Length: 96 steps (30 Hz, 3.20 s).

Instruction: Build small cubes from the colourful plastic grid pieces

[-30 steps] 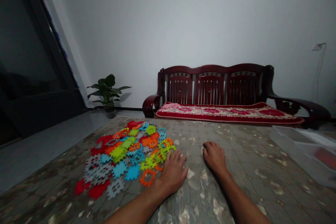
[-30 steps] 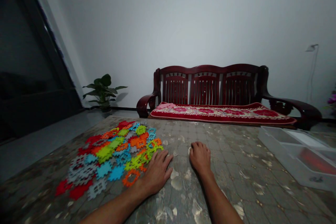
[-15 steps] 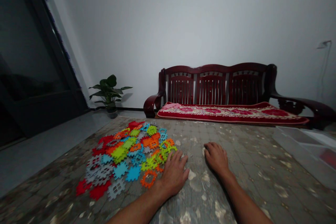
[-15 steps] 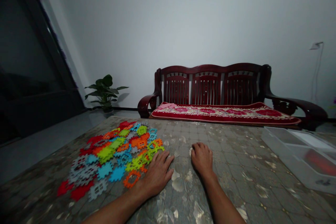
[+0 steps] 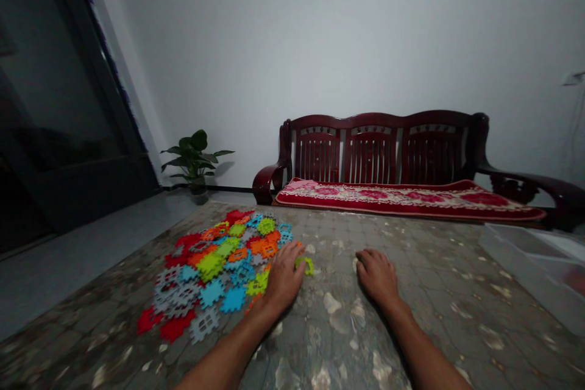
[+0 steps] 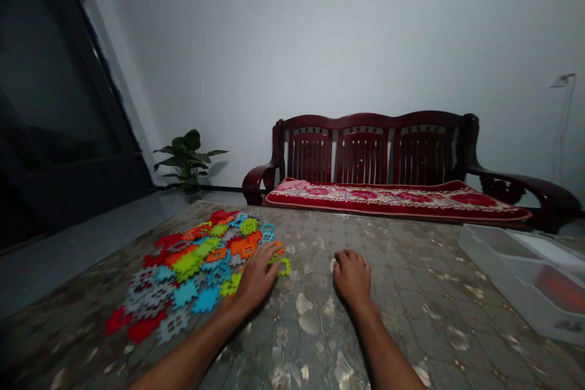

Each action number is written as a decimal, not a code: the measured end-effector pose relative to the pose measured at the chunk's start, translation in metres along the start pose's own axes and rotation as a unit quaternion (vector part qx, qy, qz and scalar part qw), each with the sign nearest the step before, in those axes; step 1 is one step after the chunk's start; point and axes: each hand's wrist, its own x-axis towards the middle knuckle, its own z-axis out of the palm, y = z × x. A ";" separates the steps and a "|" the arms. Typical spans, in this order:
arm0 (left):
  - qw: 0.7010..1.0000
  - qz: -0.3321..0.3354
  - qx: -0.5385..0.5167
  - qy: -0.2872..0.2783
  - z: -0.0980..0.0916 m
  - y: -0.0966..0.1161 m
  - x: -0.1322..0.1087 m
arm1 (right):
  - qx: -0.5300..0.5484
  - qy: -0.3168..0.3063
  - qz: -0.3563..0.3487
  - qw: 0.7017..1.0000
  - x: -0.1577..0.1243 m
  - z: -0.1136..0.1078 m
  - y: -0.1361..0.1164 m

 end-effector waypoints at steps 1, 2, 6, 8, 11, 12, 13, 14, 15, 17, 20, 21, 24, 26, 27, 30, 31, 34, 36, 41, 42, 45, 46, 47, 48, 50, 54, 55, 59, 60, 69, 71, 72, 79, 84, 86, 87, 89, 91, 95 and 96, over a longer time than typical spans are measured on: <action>0.999 -0.037 0.025 0.009 -0.007 -0.006 0.009 | -0.001 0.001 0.000 1.000 0.000 0.000 0.000; 0.996 -0.073 0.055 0.014 -0.013 -0.013 0.018 | -0.001 0.002 0.001 1.000 0.000 0.000 -0.001; 0.973 -0.191 0.126 -0.036 -0.024 -0.037 0.044 | -0.001 -0.001 0.006 1.000 0.000 -0.001 -0.002; 0.965 -0.213 0.135 -0.072 -0.021 -0.043 0.048 | -0.001 0.000 0.003 1.000 0.001 0.000 -0.002; 0.969 -0.189 0.132 -0.093 -0.010 -0.040 0.048 | -0.001 0.006 -0.002 1.000 0.002 0.002 -0.001; 0.972 -0.175 0.128 -0.093 -0.006 -0.035 0.047 | 0.000 0.008 -0.002 1.000 0.002 0.003 -0.001; 0.974 -0.163 0.123 -0.095 -0.003 -0.029 0.047 | 0.000 0.010 -0.002 1.000 0.002 0.004 0.000; 0.976 -0.153 0.118 -0.096 0.001 -0.022 0.046 | 0.001 0.010 -0.001 1.000 0.002 0.004 0.000; 0.978 -0.145 0.114 -0.101 0.004 -0.014 0.045 | 0.003 0.010 -0.001 1.000 0.002 0.005 0.000; 0.979 -0.135 0.106 -0.109 0.011 0.003 0.045 | 0.014 0.009 0.000 1.000 0.003 0.007 0.002; 0.982 -0.119 0.093 -0.111 0.025 0.029 0.047 | 0.071 0.018 0.013 0.997 0.007 0.012 0.009; 0.984 -0.106 0.087 -0.110 0.030 0.038 0.049 | 0.104 0.025 0.027 0.994 0.009 0.014 0.012; 0.988 -0.063 0.065 -0.128 0.043 0.062 0.053 | 0.236 0.058 0.083 0.966 0.017 0.020 0.024; 0.987 -0.034 0.041 -0.153 0.044 0.072 0.053 | 0.329 0.083 0.103 0.935 0.020 0.023 0.030; 0.986 -0.020 0.029 -0.165 0.041 0.073 0.052 | 0.367 0.099 0.109 0.918 0.021 0.024 0.032; 0.985 0.010 0.020 -0.169 0.022 0.051 0.042 | 0.436 0.152 0.126 0.878 0.022 0.022 0.033; 0.987 0.011 0.030 -0.159 0.013 0.036 0.036 | 0.447 0.166 0.131 0.869 0.021 0.020 0.033; 0.987 -0.019 0.084 -0.136 -0.019 -0.023 0.013 | 0.461 0.187 0.143 0.856 0.021 0.013 0.035; 0.982 -0.045 0.133 -0.126 -0.040 -0.062 -0.004 | 0.446 0.188 0.151 0.862 0.021 0.008 0.041; 0.969 -0.071 0.196 -0.136 -0.066 -0.108 -0.034 | 0.349 0.173 0.181 0.903 0.023 0.000 0.065; 0.966 -0.076 0.204 -0.139 -0.066 -0.108 -0.036 | 0.335 0.168 0.191 0.907 0.023 0.000 0.069; 0.962 -0.086 0.225 -0.126 -0.055 -0.101 -0.036 | 0.302 0.146 0.194 0.922 0.023 -0.001 0.073; 0.964 -0.085 0.225 -0.118 -0.050 -0.096 -0.034 | 0.291 0.139 0.186 0.928 0.023 0.000 0.072; 0.966 -0.082 0.220 -0.110 -0.045 -0.091 -0.031 | 0.280 0.134 0.179 0.934 0.023 0.000 0.071; 0.968 -0.078 0.214 -0.103 -0.039 -0.085 -0.029 | 0.271 0.129 0.175 0.938 0.023 0.000 0.070; 0.973 -0.074 0.198 -0.096 -0.029 -0.071 -0.024 | 0.259 0.125 0.172 0.942 0.022 0.000 0.069; 0.977 -0.077 0.157 -0.121 -0.013 -0.030 -0.017 | 0.247 0.107 0.180 0.946 0.022 -0.001 0.067; 0.978 -0.077 0.142 -0.131 -0.009 -0.018 -0.016 | 0.246 0.104 0.183 0.946 0.022 -0.001 0.067; 0.981 -0.074 0.060 -0.168 0.007 0.025 -0.013 | 0.248 0.097 0.186 0.946 0.022 -0.001 0.068; 0.982 -0.075 0.042 -0.169 0.009 0.032 -0.010 | 0.250 0.097 0.185 0.945 0.022 -0.001 0.068; 0.984 -0.130 0.120 -0.004 -0.021 -0.025 0.117 | 0.219 0.090 0.197 0.951 0.022 0.001 0.064; 0.969 -0.178 0.173 0.001 -0.029 -0.055 0.148 | 0.204 0.083 0.200 0.955 0.022 0.002 0.063; 0.961 -0.198 0.191 -0.021 -0.032 -0.068 0.160 | 0.198 0.081 0.199 0.956 0.022 0.003 0.063; 0.952 -0.221 0.186 -0.098 -0.026 -0.106 0.178 | 0.177 0.068 0.194 0.963 0.022 0.004 0.061; 0.953 -0.215 0.184 -0.110 -0.013 -0.088 0.161 | 0.163 0.069 0.207 0.962 0.022 0.001 0.058; 0.954 -0.212 0.179 -0.113 -0.009 -0.078 0.152 | 0.161 0.069 0.207 0.962 0.022 0.001 0.058; 0.955 -0.210 0.176 -0.115 -0.007 -0.072 0.147 | 0.161 0.066 0.207 0.963 0.022 0.001 0.058; 0.956 -0.205 0.171 -0.119 -0.002 -0.061 0.137 | 0.160 0.060 0.205 0.964 0.022 0.001 0.059; 0.958 -0.199 0.165 -0.126 0.004 -0.050 0.125 | 0.157 0.054 0.203 0.965 0.022 0.001 0.060; 0.966 -0.153 0.127 -0.166 0.021 -0.032 0.103 | 0.149 0.049 0.204 0.966 0.022 0.000 0.059; 0.968 -0.137 0.118 -0.172 0.025 -0.029 0.099 | 0.150 0.049 0.205 0.966 0.022 0.000 0.058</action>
